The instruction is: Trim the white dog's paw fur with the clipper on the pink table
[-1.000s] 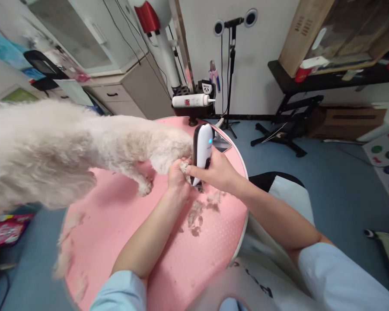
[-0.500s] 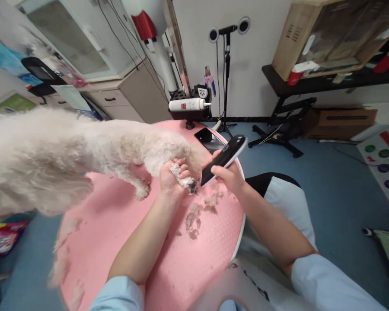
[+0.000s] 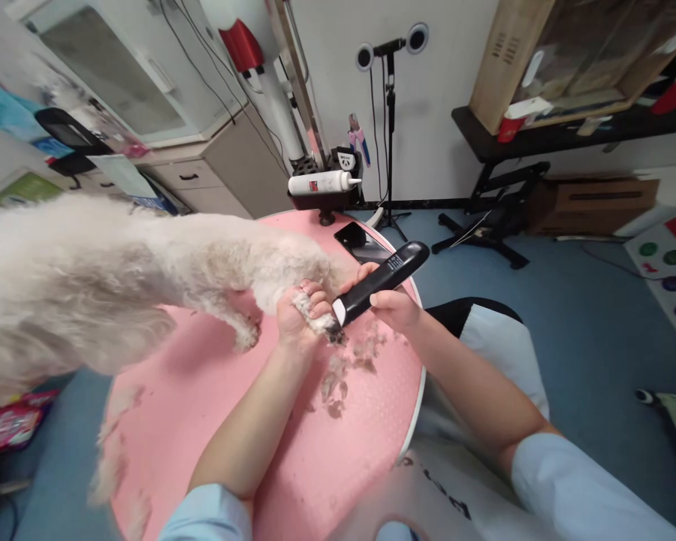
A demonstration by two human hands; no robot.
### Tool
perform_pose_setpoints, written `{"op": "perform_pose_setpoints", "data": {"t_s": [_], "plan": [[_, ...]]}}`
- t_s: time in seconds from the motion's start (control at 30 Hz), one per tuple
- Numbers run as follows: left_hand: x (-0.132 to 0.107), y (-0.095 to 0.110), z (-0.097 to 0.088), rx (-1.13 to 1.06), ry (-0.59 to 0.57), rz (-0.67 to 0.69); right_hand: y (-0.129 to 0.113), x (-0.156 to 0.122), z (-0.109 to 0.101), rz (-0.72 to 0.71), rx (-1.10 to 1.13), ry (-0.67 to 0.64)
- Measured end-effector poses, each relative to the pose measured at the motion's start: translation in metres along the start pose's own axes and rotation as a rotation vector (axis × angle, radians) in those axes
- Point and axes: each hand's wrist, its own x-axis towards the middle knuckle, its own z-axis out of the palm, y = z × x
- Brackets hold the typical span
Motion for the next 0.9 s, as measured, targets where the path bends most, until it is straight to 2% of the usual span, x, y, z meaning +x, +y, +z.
{"op": "perform_pose_setpoints", "data": {"t_s": [0.13,0.27,0.43,0.57,0.7,0.9], "plan": [[0.0009,0.0006,-0.0009,-0.001,0.003,0.009,0.0002,-0.0008,-0.0027,-0.008,0.054,-0.019],[0.0019,0.0011,-0.0010,0.025,0.014,0.029,0.0009,-0.0006,-0.0046,0.037,0.025,-0.132],[0.0019,0.0011,-0.0020,0.049,0.001,0.033,-0.0013,0.0015,-0.0041,0.033,0.046,-0.146],[0.0031,0.0018,-0.0046,0.083,0.004,0.051,-0.0044,0.0042,-0.0009,0.092,0.028,-0.179],[0.0028,0.0017,-0.0052,0.103,-0.001,0.052,-0.0052,0.0057,-0.0022,0.151,0.013,-0.142],[0.0008,0.0008,-0.0020,0.072,-0.011,0.052,-0.0007,0.0038,-0.0050,0.097,0.055,-0.001]]}}
